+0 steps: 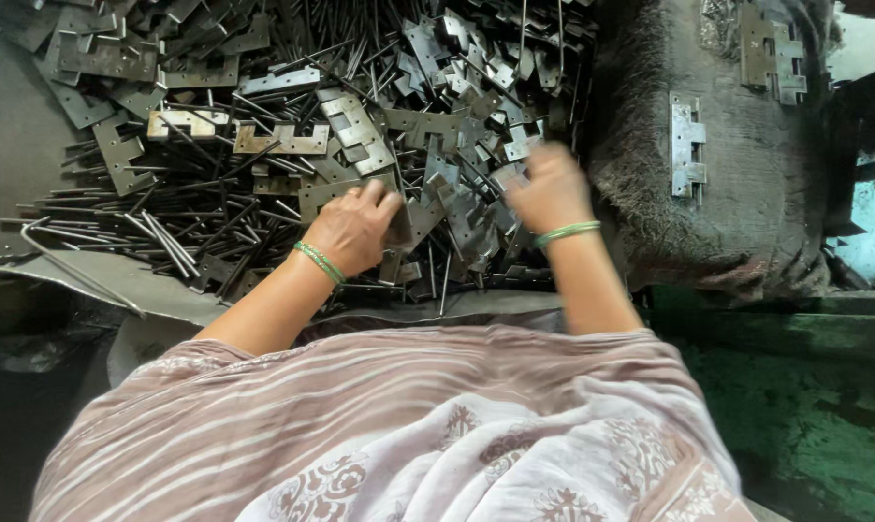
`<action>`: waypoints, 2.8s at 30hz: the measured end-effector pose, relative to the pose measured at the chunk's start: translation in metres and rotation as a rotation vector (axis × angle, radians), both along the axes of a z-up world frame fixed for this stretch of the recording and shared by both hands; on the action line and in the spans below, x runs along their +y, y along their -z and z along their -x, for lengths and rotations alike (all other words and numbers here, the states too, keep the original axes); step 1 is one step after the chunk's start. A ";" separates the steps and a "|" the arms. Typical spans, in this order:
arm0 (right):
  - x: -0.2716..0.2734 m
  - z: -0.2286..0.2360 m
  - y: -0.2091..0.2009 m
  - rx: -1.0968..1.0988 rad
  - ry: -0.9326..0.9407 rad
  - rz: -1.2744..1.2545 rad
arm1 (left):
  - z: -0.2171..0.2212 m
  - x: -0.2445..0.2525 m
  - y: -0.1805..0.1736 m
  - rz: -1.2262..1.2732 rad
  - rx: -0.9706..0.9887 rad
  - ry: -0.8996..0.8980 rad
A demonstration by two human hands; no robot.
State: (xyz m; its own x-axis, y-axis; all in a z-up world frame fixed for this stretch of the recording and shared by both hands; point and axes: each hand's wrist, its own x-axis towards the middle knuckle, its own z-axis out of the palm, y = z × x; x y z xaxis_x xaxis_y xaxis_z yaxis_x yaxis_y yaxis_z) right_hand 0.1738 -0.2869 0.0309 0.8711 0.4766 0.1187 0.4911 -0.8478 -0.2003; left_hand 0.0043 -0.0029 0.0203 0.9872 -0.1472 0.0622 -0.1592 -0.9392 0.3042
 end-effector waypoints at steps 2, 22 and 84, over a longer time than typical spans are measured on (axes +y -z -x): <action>0.043 0.034 0.024 0.308 0.003 0.144 | -0.001 0.002 -0.013 0.152 -0.021 -0.062; 0.030 -0.009 0.076 -0.257 -0.148 0.056 | 0.068 0.068 -0.056 1.565 -0.183 -0.093; -0.021 0.023 0.023 0.458 -0.205 -0.344 | 0.038 0.102 -0.044 1.968 -0.316 -0.272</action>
